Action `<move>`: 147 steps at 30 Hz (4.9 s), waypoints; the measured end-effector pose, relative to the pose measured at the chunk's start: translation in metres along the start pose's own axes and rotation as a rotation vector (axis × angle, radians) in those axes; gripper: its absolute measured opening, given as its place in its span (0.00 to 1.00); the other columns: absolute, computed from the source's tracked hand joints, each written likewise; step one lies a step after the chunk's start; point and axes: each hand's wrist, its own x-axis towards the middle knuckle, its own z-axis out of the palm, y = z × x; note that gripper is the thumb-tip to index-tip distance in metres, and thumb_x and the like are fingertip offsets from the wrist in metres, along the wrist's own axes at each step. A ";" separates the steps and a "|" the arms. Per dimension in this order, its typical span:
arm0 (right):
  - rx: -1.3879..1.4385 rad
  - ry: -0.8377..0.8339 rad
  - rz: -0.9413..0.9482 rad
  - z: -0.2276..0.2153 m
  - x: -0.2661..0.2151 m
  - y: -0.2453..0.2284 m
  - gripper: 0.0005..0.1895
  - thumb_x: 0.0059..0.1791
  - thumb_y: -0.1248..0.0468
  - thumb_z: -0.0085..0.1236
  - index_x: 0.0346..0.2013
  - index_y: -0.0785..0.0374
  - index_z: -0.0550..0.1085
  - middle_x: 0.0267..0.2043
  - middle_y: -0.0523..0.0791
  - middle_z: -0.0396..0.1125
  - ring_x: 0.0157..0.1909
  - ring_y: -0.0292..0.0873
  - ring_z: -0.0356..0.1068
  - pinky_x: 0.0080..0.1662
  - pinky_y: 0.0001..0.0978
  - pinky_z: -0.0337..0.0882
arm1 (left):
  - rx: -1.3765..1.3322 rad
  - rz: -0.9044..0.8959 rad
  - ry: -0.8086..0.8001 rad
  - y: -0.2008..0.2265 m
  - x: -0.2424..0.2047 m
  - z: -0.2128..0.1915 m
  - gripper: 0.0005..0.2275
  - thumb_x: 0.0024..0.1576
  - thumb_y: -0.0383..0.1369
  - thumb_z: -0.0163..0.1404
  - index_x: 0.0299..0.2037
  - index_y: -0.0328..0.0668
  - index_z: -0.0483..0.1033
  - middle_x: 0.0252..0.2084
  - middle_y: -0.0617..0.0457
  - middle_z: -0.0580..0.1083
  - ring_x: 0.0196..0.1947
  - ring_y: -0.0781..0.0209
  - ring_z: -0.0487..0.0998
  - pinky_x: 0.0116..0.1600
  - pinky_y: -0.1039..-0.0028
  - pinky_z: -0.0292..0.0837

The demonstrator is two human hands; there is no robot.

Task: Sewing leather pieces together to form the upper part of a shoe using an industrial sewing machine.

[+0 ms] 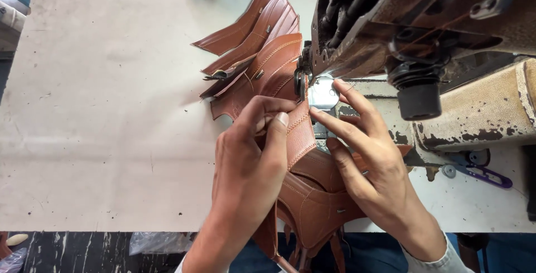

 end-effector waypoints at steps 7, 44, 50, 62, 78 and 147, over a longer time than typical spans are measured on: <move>-0.169 -0.020 -0.026 0.002 0.006 -0.006 0.31 0.47 0.80 0.48 0.65 0.60 0.70 0.76 0.56 0.50 0.75 0.57 0.58 0.66 0.43 0.65 | -0.017 0.198 0.067 -0.008 0.008 -0.001 0.08 0.60 0.28 0.47 0.44 0.40 0.80 0.34 0.53 0.83 0.32 0.68 0.84 0.38 0.75 0.76; -0.726 0.105 0.440 -0.220 -0.252 0.246 0.26 0.49 0.63 0.59 0.63 0.60 0.73 0.54 0.52 0.70 0.54 0.54 0.70 0.56 0.48 0.72 | 0.205 0.224 0.024 -0.036 -0.022 -0.023 0.09 0.57 0.28 0.53 0.47 0.44 0.80 0.35 0.50 0.82 0.31 0.61 0.83 0.36 0.72 0.77; -0.860 0.146 0.407 -0.147 -0.228 0.211 0.25 0.51 0.63 0.59 0.64 0.62 0.74 0.53 0.53 0.70 0.52 0.57 0.70 0.56 0.50 0.72 | 0.405 0.424 0.098 -0.047 -0.044 -0.004 0.14 0.56 0.26 0.56 0.52 0.44 0.80 0.44 0.48 0.79 0.41 0.55 0.81 0.45 0.68 0.75; -0.571 0.278 0.307 -0.108 -0.147 0.044 0.11 0.49 0.70 0.66 0.46 0.64 0.80 0.43 0.48 0.75 0.42 0.38 0.76 0.44 0.26 0.76 | 0.405 0.892 0.084 -0.026 -0.089 0.073 0.21 0.47 0.22 0.55 0.54 0.34 0.78 0.39 0.49 0.76 0.42 0.51 0.76 0.48 0.63 0.73; -0.191 -0.476 0.163 -0.046 0.095 -0.009 0.18 0.56 0.55 0.49 0.51 0.65 0.76 0.38 0.49 0.72 0.39 0.40 0.70 0.41 0.35 0.69 | 0.253 0.960 0.209 -0.023 -0.050 0.006 0.16 0.59 0.26 0.60 0.57 0.37 0.76 0.30 0.55 0.72 0.32 0.58 0.73 0.40 0.69 0.70; 0.407 1.069 0.633 -0.321 -0.215 0.380 0.20 0.63 0.48 0.45 0.37 0.59 0.68 0.27 0.40 0.56 0.25 0.35 0.52 0.27 0.26 0.50 | -0.193 0.140 -0.543 -0.113 -0.155 0.157 0.21 0.52 0.31 0.61 0.56 0.35 0.79 0.49 0.47 0.83 0.51 0.58 0.82 0.58 0.71 0.69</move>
